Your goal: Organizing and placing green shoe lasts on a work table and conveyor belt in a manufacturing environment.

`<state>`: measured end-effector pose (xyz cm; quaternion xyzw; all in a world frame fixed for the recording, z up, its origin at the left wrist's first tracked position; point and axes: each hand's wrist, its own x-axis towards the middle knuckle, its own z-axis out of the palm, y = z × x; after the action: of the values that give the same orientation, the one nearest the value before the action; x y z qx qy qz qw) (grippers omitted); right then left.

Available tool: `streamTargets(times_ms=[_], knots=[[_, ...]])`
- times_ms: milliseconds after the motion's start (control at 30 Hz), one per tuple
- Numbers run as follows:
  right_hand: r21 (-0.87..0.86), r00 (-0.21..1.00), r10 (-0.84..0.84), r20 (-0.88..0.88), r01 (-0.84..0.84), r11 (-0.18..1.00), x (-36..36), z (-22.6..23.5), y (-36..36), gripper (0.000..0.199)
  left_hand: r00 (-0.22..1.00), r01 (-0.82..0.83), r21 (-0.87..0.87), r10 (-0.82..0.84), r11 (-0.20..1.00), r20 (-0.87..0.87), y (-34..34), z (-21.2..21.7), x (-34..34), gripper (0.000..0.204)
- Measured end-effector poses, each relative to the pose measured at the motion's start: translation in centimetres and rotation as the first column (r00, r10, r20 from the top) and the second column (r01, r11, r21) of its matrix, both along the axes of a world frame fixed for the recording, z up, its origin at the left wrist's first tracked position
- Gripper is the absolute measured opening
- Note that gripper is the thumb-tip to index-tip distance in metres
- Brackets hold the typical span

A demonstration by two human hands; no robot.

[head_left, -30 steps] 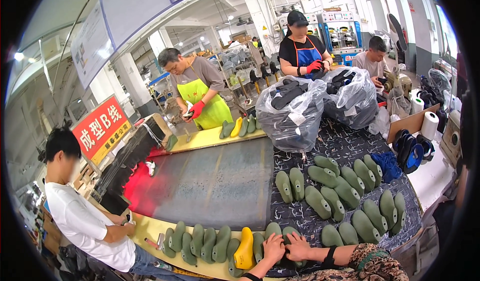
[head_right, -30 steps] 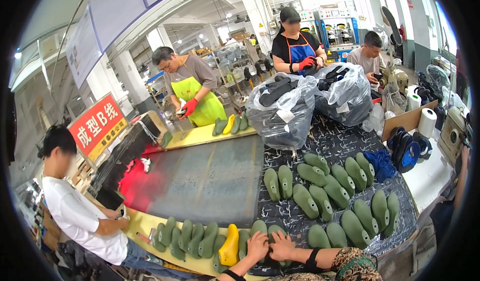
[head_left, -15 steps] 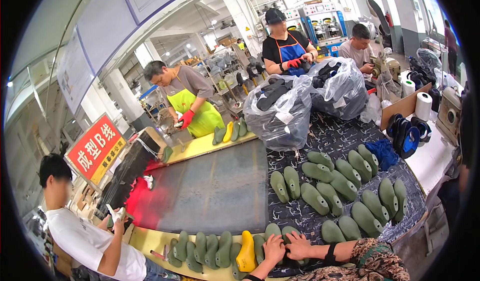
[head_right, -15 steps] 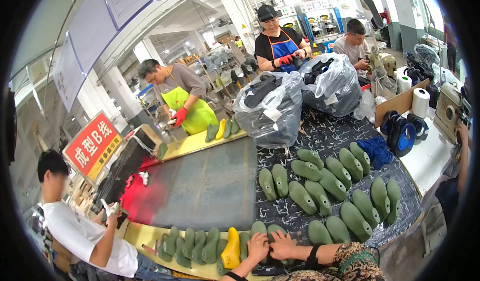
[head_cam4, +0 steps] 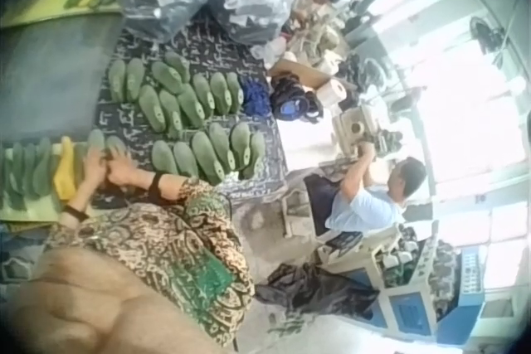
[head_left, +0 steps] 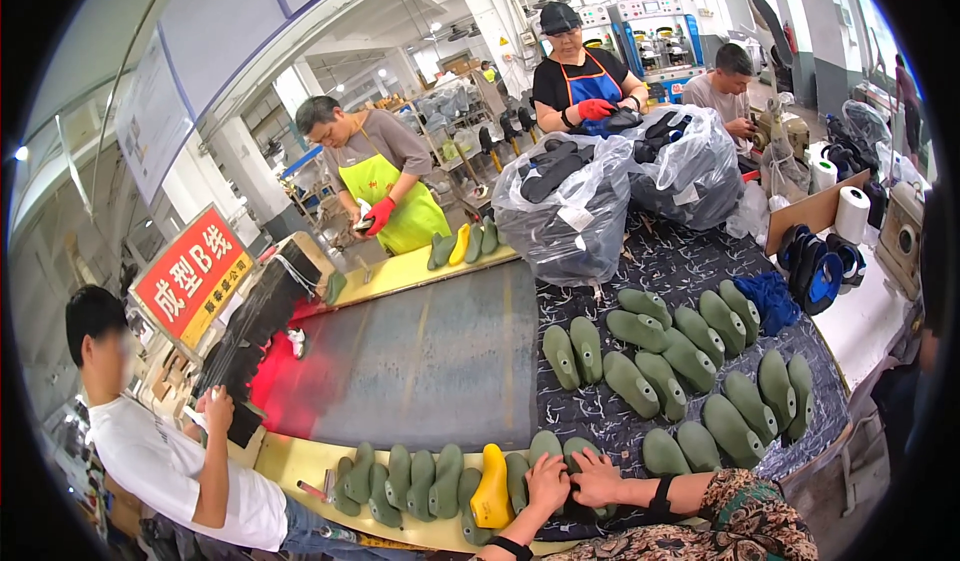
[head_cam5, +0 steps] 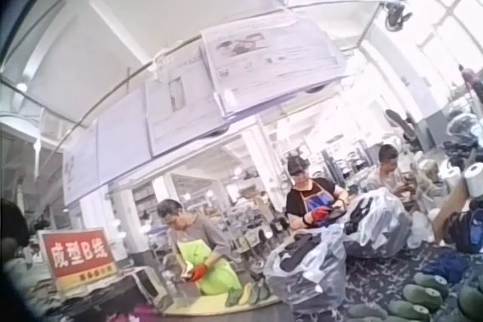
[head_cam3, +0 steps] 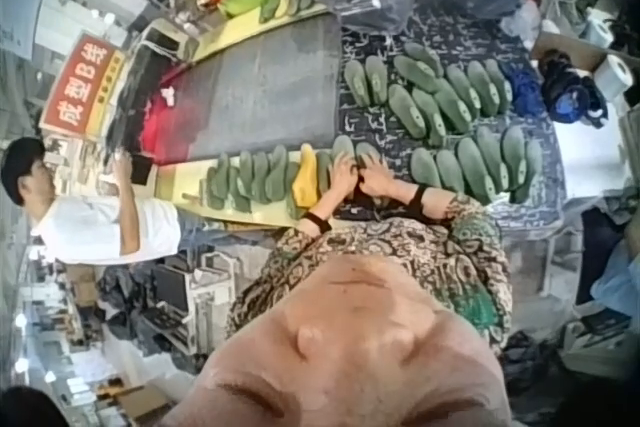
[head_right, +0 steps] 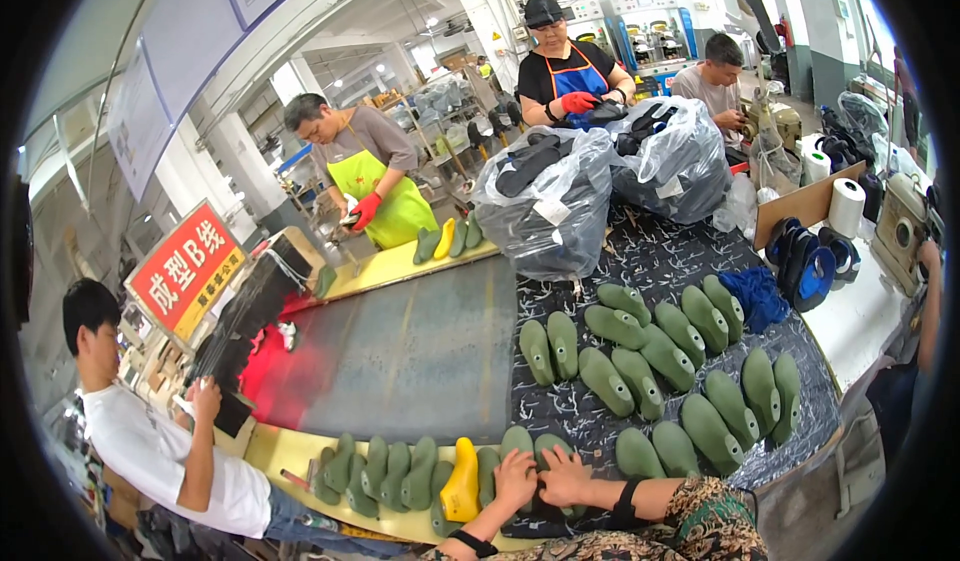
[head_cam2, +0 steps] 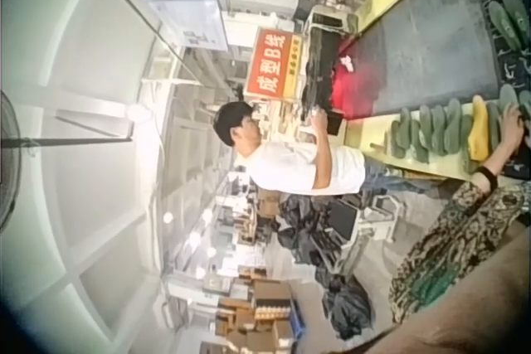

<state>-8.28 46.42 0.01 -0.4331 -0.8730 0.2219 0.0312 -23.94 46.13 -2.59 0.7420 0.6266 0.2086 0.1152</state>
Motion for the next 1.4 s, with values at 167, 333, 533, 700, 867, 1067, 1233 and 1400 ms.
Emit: streamTargets(times_ms=[167, 333, 533, 700, 867, 1067, 1233, 1400], knots=[[-0.029, 1.0, -0.03, -0.006, 0.03, 0.999, -0.2, -0.2, 0.1, 0.046, 1.0, -0.005, 0.018, 0.005, 1.0, 0.021, 0.1, -0.3, 0.0, 0.019], [-0.003, 1.0, -0.022, 0.0, 0.022, 1.0, -0.3, -0.7, 0.1, 0.047, 0.999, -0.005, -0.025, 0.006, 1.0, 0.037, 0.0, 0.1, 0.0, 0.02], [0.0, 1.0, -0.02, -0.002, 0.02, 1.0, -0.2, -0.9, 0.1, 0.047, 0.999, -0.015, -0.043, 0.017, 0.999, 0.047, -0.2, 0.4, 0.2, 0.02], [-0.022, 1.0, -0.025, -0.002, 0.025, 0.999, -0.2, -0.3, 0.0, 0.047, 0.998, -0.016, -0.038, 0.018, 0.999, 0.055, -0.1, 0.1, 0.2, 0.02], [-0.052, 0.999, -0.046, -0.02, 0.045, 0.998, -0.2, -0.2, 0.1, 0.046, 0.998, -0.02, -0.046, 0.022, 0.999, 0.05, -0.1, 0.4, 0.3, 0.02], [-0.036, 0.999, -0.038, -0.006, 0.037, 0.999, -0.4, -0.2, 0.1, 0.045, 0.999, -0.014, -0.025, 0.015, 1.0, 0.05, -0.2, 0.1, 0.0, 0.019], [-0.039, 0.999, -0.045, -0.013, 0.044, 0.998, -0.2, -0.2, 0.0, 0.045, 0.999, -0.009, -0.014, 0.009, 1.0, 0.05, -0.1, 0.4, 0.2, 0.019], [-0.037, 0.999, -0.044, -0.016, 0.043, 0.998, -0.2, 0.0, 0.0, 0.045, 0.999, -0.015, -0.021, 0.016, 1.0, 0.041, -0.2, 0.4, 0.2, 0.019]])
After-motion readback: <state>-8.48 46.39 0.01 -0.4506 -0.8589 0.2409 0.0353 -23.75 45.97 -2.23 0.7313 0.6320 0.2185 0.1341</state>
